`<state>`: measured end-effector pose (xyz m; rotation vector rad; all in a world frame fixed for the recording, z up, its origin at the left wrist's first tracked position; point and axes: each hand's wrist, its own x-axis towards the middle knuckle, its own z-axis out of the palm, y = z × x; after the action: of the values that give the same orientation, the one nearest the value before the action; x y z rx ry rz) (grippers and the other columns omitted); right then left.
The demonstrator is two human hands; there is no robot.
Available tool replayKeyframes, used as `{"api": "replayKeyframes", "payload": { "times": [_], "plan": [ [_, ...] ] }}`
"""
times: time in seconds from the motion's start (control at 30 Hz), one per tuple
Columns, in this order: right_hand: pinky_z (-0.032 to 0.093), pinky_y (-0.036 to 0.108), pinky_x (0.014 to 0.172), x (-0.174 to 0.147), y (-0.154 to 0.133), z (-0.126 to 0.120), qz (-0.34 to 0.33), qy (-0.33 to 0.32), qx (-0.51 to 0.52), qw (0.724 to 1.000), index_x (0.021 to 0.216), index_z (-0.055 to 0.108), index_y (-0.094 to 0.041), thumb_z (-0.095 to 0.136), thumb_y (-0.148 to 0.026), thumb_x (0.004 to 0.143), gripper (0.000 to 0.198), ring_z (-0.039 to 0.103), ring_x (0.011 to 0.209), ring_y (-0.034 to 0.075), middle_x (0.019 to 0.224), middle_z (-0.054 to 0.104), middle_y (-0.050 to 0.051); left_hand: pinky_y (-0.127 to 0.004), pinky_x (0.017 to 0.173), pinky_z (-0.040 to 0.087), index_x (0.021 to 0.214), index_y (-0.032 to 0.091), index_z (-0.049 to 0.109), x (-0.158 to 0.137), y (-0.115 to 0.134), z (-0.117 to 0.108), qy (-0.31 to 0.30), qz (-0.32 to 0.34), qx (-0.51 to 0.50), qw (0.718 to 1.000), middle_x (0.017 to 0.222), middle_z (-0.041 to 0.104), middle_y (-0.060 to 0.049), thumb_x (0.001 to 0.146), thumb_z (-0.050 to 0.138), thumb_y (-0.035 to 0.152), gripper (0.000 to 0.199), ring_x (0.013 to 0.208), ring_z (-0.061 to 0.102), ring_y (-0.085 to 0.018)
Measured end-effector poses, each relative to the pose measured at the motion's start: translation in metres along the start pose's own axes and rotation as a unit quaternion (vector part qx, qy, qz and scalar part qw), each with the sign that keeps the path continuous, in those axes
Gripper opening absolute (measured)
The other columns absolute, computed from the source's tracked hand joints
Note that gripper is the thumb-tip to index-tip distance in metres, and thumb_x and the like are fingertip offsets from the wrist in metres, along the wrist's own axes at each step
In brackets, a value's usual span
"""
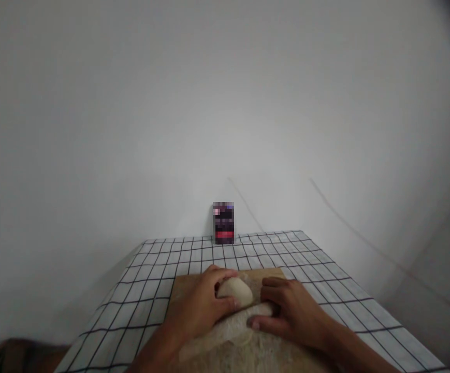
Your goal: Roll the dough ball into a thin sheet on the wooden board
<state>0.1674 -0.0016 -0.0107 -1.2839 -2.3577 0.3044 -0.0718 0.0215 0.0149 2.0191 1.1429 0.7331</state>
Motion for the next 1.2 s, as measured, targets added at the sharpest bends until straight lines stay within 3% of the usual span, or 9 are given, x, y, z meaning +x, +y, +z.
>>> {"api": "replayKeyframes", "payload": {
  "times": [0.13, 0.37, 0.5, 0.57, 0.63, 0.7, 0.77, 0.97, 1.2],
  "plan": [
    [0.031, 0.029, 0.063, 0.000, 0.000, 0.001, 0.015, 0.010, -0.010, 1.000, 0.071, 0.064, -0.021, 0.058, -0.076, 0.090, 0.059, 0.059, 0.070, 0.016, 0.078, 0.064, 0.001, -0.033, 0.099, 0.054, 0.128, 0.026, 0.069, 0.002, -0.015, -0.005, 0.005, 0.031, 0.001, 0.999, 0.131, 0.070, -0.005, 0.088, 0.061, 0.024, 0.042, 0.117, 0.067, -0.021],
    [0.030, 0.029, 0.061, 0.001, 0.000, -0.004, 0.060, 0.031, -0.046, 0.997, 0.067, 0.061, -0.020, 0.057, -0.075, 0.091, 0.060, 0.056, 0.067, 0.015, 0.077, 0.063, 0.002, -0.038, 0.106, 0.050, 0.131, 0.026, 0.067, -0.009, -0.008, -0.014, 0.076, 0.043, 0.158, 0.984, 0.132, 0.072, -0.004, 0.105, 0.040, 0.037, 0.039, 0.122, 0.067, -0.022],
    [0.036, 0.029, 0.062, 0.000, -0.001, -0.006, 0.063, 0.041, -0.057, 0.996, 0.069, 0.061, -0.021, 0.050, -0.070, 0.098, 0.058, 0.057, 0.069, 0.016, 0.079, 0.064, 0.003, -0.045, 0.108, 0.049, 0.135, 0.024, 0.063, -0.006, -0.023, -0.003, 0.125, 0.051, 0.250, 0.959, 0.136, 0.069, -0.008, 0.107, 0.034, 0.037, 0.042, 0.127, 0.063, -0.025],
    [0.045, 0.031, 0.072, 0.000, -0.002, -0.005, 0.052, 0.066, -0.052, 0.995, 0.082, 0.066, -0.021, 0.035, -0.057, 0.108, 0.054, 0.062, 0.081, 0.018, 0.088, 0.068, 0.005, -0.049, 0.109, 0.049, 0.142, 0.022, 0.056, -0.003, -0.036, 0.005, 0.150, 0.070, 0.287, 0.943, 0.142, 0.066, -0.010, 0.108, 0.033, 0.037, 0.044, 0.132, 0.060, -0.027],
    [0.049, 0.037, 0.090, 0.000, -0.003, -0.003, 0.048, 0.093, -0.062, 0.993, 0.107, 0.070, -0.020, 0.028, -0.044, 0.111, 0.049, 0.065, 0.103, 0.022, 0.111, 0.072, 0.009, -0.054, 0.109, 0.048, 0.147, 0.020, 0.051, -0.002, -0.049, 0.012, 0.171, 0.087, 0.330, 0.924, 0.145, 0.063, -0.013, 0.108, 0.033, 0.037, 0.046, 0.136, 0.057, -0.030],
    [0.047, 0.045, 0.106, -0.001, -0.003, 0.000, 0.052, 0.094, -0.089, 0.990, 0.125, 0.068, -0.019, 0.030, -0.038, 0.111, 0.045, 0.060, 0.124, 0.026, 0.133, 0.068, 0.012, -0.061, 0.110, 0.045, 0.148, 0.020, 0.050, -0.004, -0.058, 0.017, 0.187, 0.096, 0.374, 0.903, 0.146, 0.062, -0.014, 0.108, 0.033, 0.036, 0.047, 0.139, 0.054, -0.034],
    [0.042, 0.049, 0.115, -0.002, -0.003, 0.004, 0.052, 0.079, -0.110, 0.989, 0.129, 0.069, -0.019, 0.030, -0.035, 0.110, 0.045, 0.056, 0.134, 0.028, 0.141, 0.066, 0.010, -0.065, 0.111, 0.044, 0.148, 0.021, 0.052, -0.007, -0.060, 0.020, 0.192, 0.103, 0.408, 0.887, 0.147, 0.062, -0.013, 0.108, 0.035, 0.038, 0.046, 0.140, 0.053, -0.036],
    [0.039, 0.050, 0.122, -0.024, -0.007, 0.015, 0.062, 0.067, -0.105, 0.990, 0.136, 0.067, -0.017, 0.029, -0.034, 0.111, 0.049, 0.051, 0.143, 0.027, 0.148, 0.061, 0.010, -0.065, 0.115, 0.039, 0.146, 0.017, 0.055, -0.027, -0.047, 0.024, 0.182, 0.127, 0.468, 0.855, 0.149, 0.060, -0.014, 0.107, 0.038, 0.036, 0.047, 0.142, 0.050, -0.037],
    [0.037, 0.058, 0.121, -0.050, -0.018, 0.027, 0.084, 0.066, -0.114, 0.988, 0.149, 0.055, -0.016, 0.029, -0.041, 0.110, 0.053, 0.046, 0.146, 0.031, 0.156, 0.051, 0.012, -0.059, 0.118, 0.038, 0.156, 0.022, 0.043, -0.041, -0.048, 0.029, 0.208, 0.159, 0.478, 0.838, 0.156, 0.053, -0.011, 0.107, 0.040, 0.036, 0.051, 0.148, 0.044, -0.032]
  ]
}}
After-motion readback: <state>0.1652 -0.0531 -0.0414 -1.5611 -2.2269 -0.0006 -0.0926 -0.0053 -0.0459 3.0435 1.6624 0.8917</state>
